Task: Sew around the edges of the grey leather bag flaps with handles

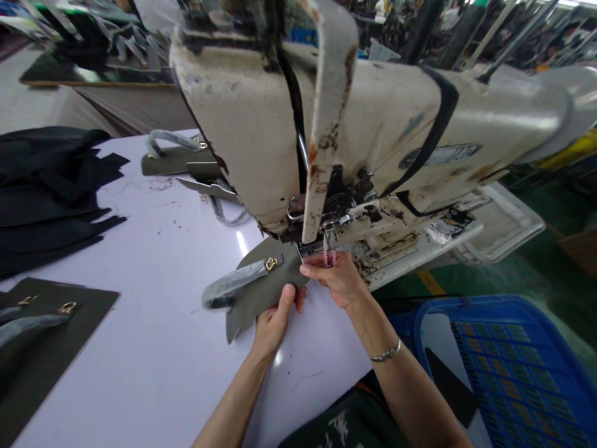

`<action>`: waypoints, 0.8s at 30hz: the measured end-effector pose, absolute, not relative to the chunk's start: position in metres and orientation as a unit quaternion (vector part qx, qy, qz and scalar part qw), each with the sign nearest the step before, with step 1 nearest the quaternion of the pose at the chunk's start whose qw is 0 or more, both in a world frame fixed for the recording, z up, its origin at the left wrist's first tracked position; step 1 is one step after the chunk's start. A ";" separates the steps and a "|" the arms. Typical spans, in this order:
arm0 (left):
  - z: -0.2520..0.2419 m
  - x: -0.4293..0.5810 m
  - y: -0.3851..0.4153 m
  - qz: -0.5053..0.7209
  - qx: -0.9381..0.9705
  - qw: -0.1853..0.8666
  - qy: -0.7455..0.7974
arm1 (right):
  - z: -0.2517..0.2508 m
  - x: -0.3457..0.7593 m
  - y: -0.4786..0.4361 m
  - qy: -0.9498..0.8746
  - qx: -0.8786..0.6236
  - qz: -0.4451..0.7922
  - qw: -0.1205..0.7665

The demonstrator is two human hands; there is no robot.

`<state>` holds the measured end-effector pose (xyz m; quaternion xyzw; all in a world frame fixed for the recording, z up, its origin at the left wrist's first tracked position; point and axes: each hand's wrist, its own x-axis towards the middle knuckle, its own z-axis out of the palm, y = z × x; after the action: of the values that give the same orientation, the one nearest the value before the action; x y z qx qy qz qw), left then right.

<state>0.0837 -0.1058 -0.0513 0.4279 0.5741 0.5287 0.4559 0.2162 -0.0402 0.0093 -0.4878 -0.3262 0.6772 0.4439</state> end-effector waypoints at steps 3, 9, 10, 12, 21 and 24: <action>-0.053 0.086 -0.103 0.536 0.378 0.504 0.562 | 0.010 0.217 -0.040 -0.291 -0.488 0.704 0.427; -0.051 0.092 -0.103 0.580 0.257 0.559 0.533 | 0.009 0.224 -0.049 -0.375 -0.490 0.656 0.435; -0.052 0.092 -0.103 0.578 0.266 0.555 0.535 | 0.008 0.225 -0.053 -0.406 -0.485 0.646 0.427; -0.055 0.094 -0.103 0.578 0.288 0.537 0.543 | 0.006 0.226 -0.060 -0.474 -0.490 0.607 0.409; -0.002 0.058 -0.153 0.366 0.527 0.529 0.556 | -0.015 0.215 -0.066 -0.423 -0.544 0.574 0.442; 0.001 0.028 -0.157 0.389 0.626 0.183 0.650 | -0.011 0.211 -0.064 -0.365 -0.527 0.610 0.466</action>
<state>0.0285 -0.1574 0.0006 0.6262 0.6505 0.3891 0.1827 0.2112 -0.0640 -0.0107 -0.5268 -0.3648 0.6100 0.4662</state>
